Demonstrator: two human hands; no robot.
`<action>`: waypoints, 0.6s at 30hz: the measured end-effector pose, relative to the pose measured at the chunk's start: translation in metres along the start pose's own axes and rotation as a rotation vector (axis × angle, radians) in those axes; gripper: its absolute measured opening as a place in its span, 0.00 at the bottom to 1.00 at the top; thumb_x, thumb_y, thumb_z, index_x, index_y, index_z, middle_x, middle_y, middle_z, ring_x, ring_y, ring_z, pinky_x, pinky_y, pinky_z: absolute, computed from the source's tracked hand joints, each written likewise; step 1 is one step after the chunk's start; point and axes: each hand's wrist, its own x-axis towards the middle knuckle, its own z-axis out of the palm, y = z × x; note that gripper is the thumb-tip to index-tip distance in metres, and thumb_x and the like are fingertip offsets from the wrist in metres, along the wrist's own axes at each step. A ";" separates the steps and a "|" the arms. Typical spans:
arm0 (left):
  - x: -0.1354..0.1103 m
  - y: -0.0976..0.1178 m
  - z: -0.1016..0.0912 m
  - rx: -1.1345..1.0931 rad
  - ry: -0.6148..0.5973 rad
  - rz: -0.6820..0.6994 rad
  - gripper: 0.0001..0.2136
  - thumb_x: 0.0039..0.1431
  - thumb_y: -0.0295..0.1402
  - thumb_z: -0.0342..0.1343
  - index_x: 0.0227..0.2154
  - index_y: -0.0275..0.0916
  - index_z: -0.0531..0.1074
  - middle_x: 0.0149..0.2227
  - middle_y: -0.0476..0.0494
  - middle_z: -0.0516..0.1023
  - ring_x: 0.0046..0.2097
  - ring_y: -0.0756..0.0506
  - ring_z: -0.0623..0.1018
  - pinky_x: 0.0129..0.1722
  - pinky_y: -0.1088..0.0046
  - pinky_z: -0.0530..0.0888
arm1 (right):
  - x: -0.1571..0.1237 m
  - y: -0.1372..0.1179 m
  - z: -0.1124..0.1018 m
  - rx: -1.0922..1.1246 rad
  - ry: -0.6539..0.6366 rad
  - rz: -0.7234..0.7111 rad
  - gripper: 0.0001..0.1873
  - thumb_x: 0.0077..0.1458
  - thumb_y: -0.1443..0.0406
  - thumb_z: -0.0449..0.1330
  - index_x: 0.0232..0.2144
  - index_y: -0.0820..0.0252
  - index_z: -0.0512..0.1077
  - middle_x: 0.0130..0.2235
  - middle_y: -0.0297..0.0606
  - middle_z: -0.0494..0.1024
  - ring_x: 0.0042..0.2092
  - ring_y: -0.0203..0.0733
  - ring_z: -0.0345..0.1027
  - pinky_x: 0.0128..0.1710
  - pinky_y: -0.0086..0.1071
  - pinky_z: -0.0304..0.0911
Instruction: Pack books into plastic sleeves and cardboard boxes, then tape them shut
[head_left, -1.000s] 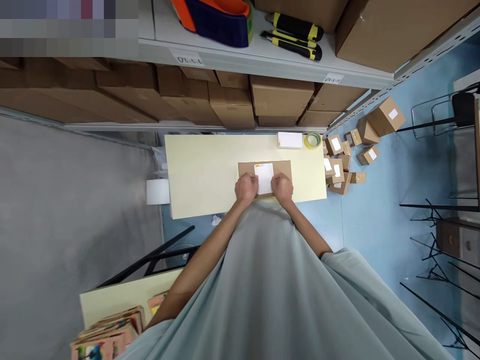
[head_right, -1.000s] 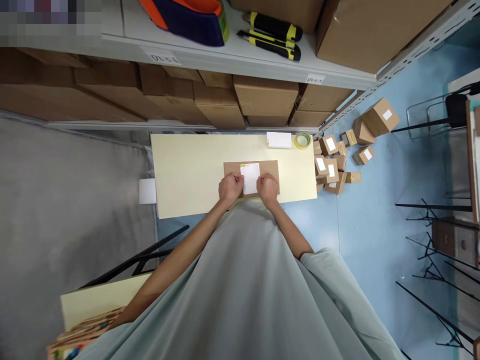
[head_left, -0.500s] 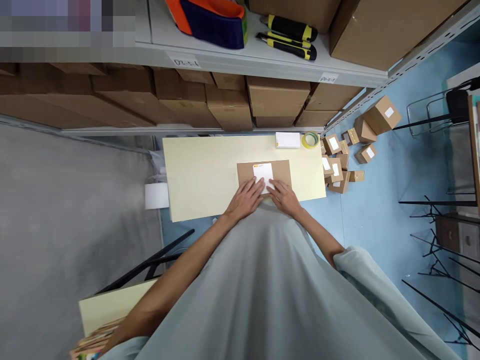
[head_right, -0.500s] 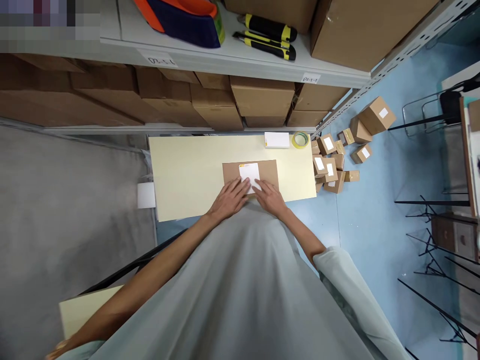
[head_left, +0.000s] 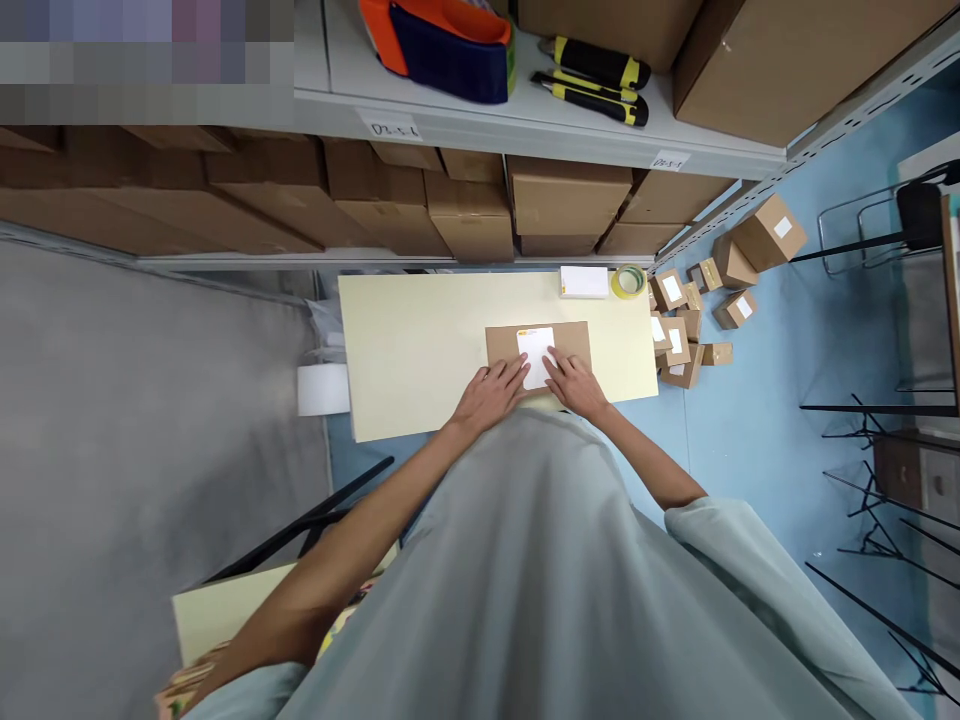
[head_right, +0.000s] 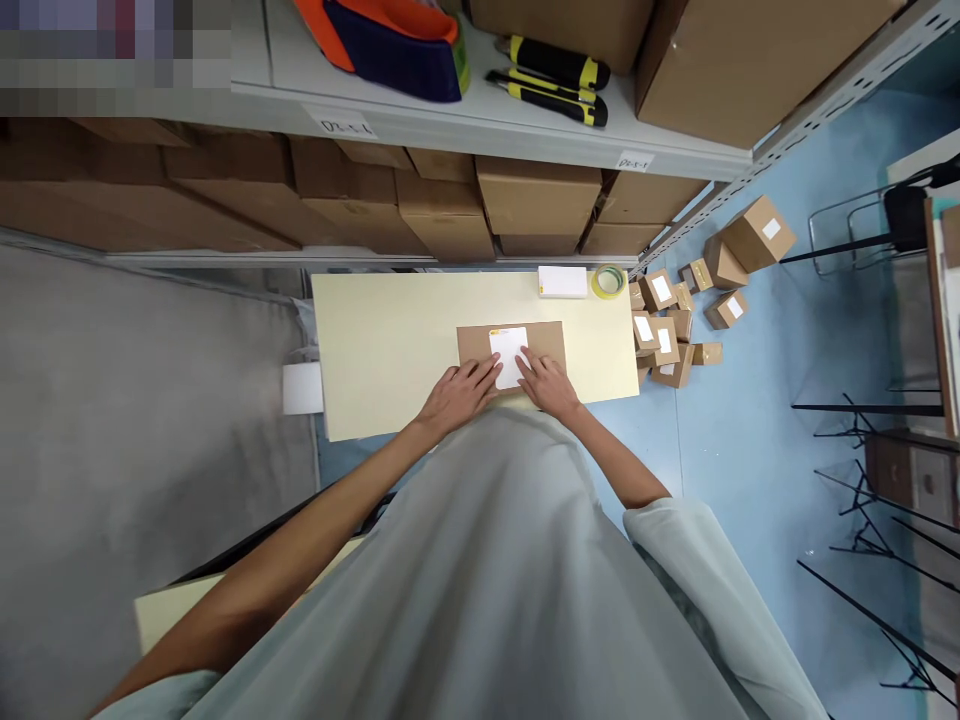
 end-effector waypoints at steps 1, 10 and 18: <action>0.007 0.004 -0.002 0.021 -0.001 -0.027 0.29 0.79 0.40 0.43 0.78 0.42 0.60 0.81 0.38 0.57 0.70 0.30 0.69 0.63 0.49 0.70 | 0.009 -0.002 -0.001 -0.024 -0.002 0.024 0.33 0.80 0.57 0.45 0.78 0.66 0.58 0.80 0.53 0.54 0.64 0.60 0.67 0.65 0.53 0.67; 0.040 0.014 0.002 0.013 0.072 -0.211 0.34 0.78 0.40 0.41 0.80 0.29 0.52 0.82 0.30 0.48 0.66 0.27 0.70 0.60 0.47 0.70 | 0.030 -0.021 -0.003 -0.078 -0.002 0.174 0.36 0.79 0.56 0.40 0.80 0.70 0.49 0.82 0.53 0.45 0.67 0.63 0.66 0.61 0.52 0.72; -0.012 0.003 0.020 -0.060 0.051 0.028 0.33 0.75 0.33 0.48 0.80 0.45 0.54 0.81 0.39 0.57 0.78 0.31 0.61 0.74 0.46 0.61 | -0.031 -0.024 0.011 -0.062 0.024 0.058 0.32 0.79 0.61 0.44 0.78 0.63 0.58 0.81 0.49 0.54 0.72 0.61 0.60 0.69 0.53 0.62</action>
